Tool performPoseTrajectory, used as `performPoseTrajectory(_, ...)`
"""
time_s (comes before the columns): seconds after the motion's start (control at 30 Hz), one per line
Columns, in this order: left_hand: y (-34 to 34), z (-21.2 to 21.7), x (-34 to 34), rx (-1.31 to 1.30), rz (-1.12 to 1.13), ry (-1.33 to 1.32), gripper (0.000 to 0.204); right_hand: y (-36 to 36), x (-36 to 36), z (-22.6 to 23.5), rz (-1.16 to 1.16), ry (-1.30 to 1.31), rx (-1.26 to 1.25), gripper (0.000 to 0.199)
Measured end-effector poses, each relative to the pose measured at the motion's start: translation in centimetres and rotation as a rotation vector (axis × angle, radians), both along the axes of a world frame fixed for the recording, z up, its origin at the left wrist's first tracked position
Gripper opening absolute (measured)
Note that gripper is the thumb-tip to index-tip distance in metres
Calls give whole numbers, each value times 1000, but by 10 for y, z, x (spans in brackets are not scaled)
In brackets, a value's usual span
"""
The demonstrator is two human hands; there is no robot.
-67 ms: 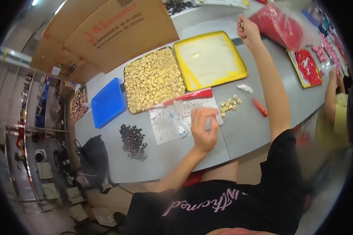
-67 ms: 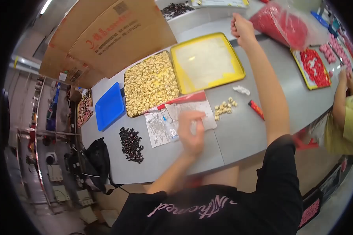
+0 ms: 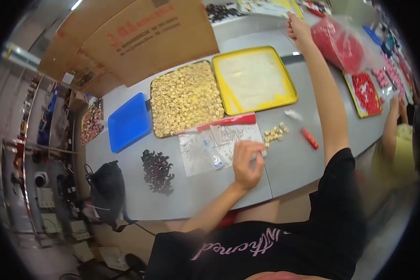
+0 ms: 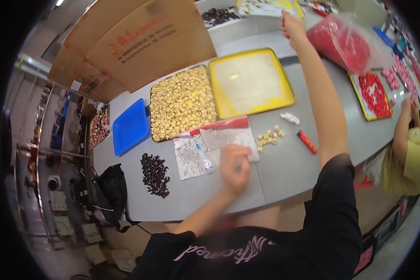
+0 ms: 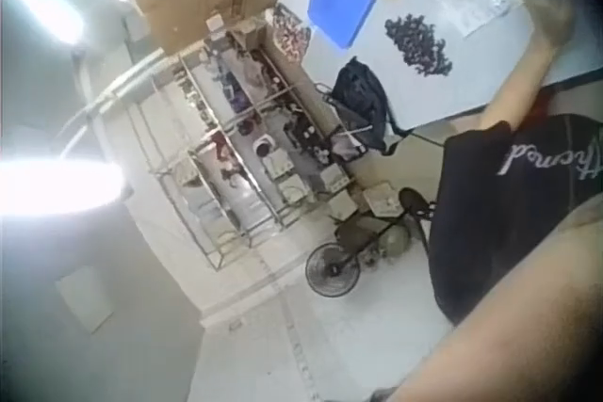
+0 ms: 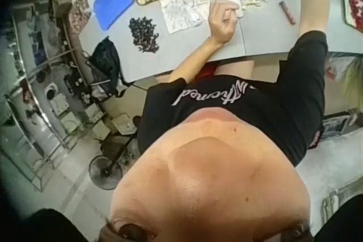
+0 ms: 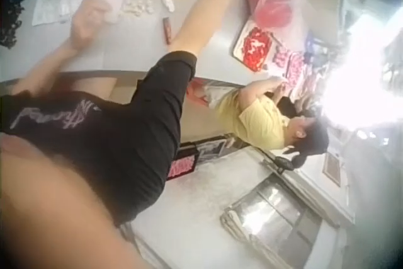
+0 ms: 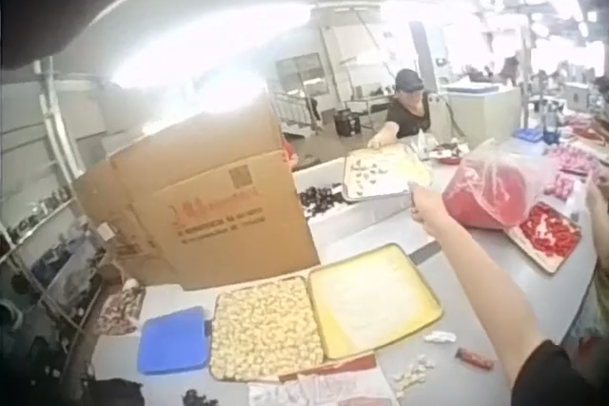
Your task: Applying glue to black components and attaching them to small yellow toy heads at a factory workbench.
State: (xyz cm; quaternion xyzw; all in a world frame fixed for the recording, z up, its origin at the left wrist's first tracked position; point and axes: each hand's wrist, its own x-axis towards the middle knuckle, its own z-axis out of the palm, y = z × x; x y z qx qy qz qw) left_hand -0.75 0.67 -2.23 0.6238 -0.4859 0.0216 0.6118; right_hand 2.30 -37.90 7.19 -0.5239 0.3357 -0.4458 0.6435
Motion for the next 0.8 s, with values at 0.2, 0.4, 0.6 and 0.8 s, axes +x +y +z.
performPoseTrajectory(0.2,-1,-5,2,-17,-157,-67,19,-163,69,37,-91,4,404,29)
performPoseTrajectory(0.4,-3,-6,11,33,-195,-104,18,-185,93,35,-12,91,171,56)
performPoseTrajectory(0.6,-11,-4,12,22,-222,-105,20,-172,67,47,-104,250,53,76)
performPoseTrajectory(0.8,-10,-8,7,17,-183,-90,19,-36,-10,84,50,254,-695,34)
